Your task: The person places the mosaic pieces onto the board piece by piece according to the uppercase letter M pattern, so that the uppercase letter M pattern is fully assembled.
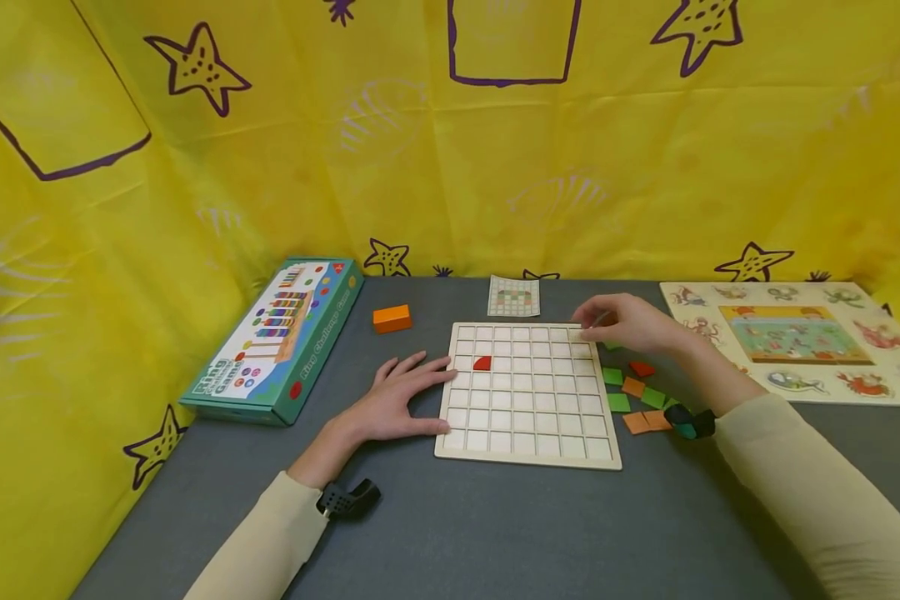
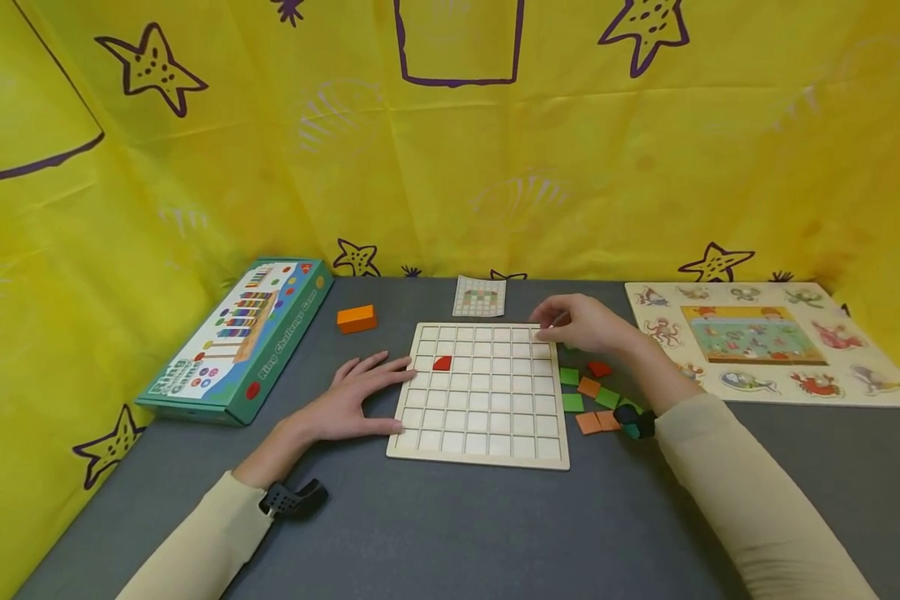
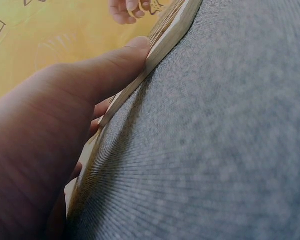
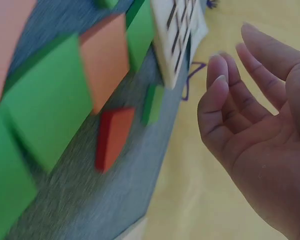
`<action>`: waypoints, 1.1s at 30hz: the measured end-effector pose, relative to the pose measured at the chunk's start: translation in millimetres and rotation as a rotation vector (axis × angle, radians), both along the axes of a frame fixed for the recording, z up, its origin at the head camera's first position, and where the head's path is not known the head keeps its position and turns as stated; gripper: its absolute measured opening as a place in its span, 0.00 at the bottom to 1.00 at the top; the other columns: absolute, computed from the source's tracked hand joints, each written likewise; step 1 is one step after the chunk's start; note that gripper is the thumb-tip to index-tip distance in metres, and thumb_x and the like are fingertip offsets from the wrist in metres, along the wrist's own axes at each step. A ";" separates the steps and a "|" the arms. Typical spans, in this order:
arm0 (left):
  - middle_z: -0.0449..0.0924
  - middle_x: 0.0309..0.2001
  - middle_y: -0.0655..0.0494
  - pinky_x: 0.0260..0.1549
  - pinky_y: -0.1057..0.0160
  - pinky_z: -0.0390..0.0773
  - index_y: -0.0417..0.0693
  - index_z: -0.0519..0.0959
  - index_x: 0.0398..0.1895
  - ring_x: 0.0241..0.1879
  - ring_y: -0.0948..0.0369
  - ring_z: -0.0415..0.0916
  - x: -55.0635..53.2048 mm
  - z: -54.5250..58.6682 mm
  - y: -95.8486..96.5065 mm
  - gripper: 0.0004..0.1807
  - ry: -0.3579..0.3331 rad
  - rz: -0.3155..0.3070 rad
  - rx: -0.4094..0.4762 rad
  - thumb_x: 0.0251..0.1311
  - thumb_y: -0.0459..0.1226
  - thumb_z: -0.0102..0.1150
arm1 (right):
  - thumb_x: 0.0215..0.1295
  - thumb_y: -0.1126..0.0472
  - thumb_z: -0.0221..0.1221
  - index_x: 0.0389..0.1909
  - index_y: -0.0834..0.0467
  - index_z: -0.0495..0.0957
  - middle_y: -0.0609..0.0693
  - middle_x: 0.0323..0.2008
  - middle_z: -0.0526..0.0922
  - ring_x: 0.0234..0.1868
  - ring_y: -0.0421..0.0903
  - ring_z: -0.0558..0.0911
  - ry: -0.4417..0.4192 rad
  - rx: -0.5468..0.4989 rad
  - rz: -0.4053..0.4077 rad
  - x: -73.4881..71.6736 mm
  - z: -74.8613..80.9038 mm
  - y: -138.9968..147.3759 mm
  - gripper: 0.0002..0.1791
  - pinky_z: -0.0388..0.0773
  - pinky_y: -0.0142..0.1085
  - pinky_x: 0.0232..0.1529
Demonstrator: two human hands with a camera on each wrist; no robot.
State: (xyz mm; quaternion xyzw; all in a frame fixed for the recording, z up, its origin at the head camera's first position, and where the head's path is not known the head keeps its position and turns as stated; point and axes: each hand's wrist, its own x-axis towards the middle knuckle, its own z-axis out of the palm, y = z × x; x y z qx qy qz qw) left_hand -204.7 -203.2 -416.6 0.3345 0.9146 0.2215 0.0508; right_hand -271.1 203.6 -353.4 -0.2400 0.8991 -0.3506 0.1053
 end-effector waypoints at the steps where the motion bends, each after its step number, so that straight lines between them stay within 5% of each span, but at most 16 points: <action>1: 0.54 0.78 0.61 0.67 0.34 0.35 0.60 0.65 0.77 0.78 0.46 0.42 0.1 0.1 0.2 0.44 -0.001 -0.001 0.001 0.59 0.62 0.64 | 0.70 0.63 0.63 0.55 0.66 0.79 0.55 0.45 0.81 0.47 0.55 0.81 0.006 0.003 0.000 0.6 -0.8 2.8 0.16 0.78 0.48 0.46; 13: 0.54 0.78 0.60 0.67 0.32 0.35 0.59 0.66 0.76 0.78 0.45 0.42 1.4 1.0 0.4 0.44 0.003 -0.009 0.017 0.59 0.62 0.65 | 0.69 0.65 0.64 0.56 0.70 0.77 0.64 0.51 0.81 0.52 0.63 0.80 0.009 0.017 -0.014 -2.4 -15.0 32.1 0.18 0.77 0.55 0.51; 23: 0.55 0.78 0.58 0.66 0.32 0.36 0.58 0.66 0.76 0.77 0.44 0.43 0.9 1.9 1.0 0.44 0.007 -0.008 0.025 0.59 0.63 0.64 | 0.66 0.67 0.66 0.50 0.69 0.80 0.58 0.43 0.84 0.45 0.58 0.81 0.049 0.154 0.015 -10.1 -21.2 33.6 0.15 0.76 0.56 0.49; 33: 0.55 0.78 0.58 0.67 0.33 0.36 0.59 0.66 0.76 0.78 0.45 0.42 1.6 2.9 0.7 0.43 -0.005 0.000 0.018 0.59 0.62 0.64 | 0.62 0.65 0.70 0.41 0.66 0.78 0.55 0.37 0.83 0.39 0.54 0.80 0.103 0.179 -0.036 -8.8 -23.5 28.8 0.13 0.76 0.52 0.45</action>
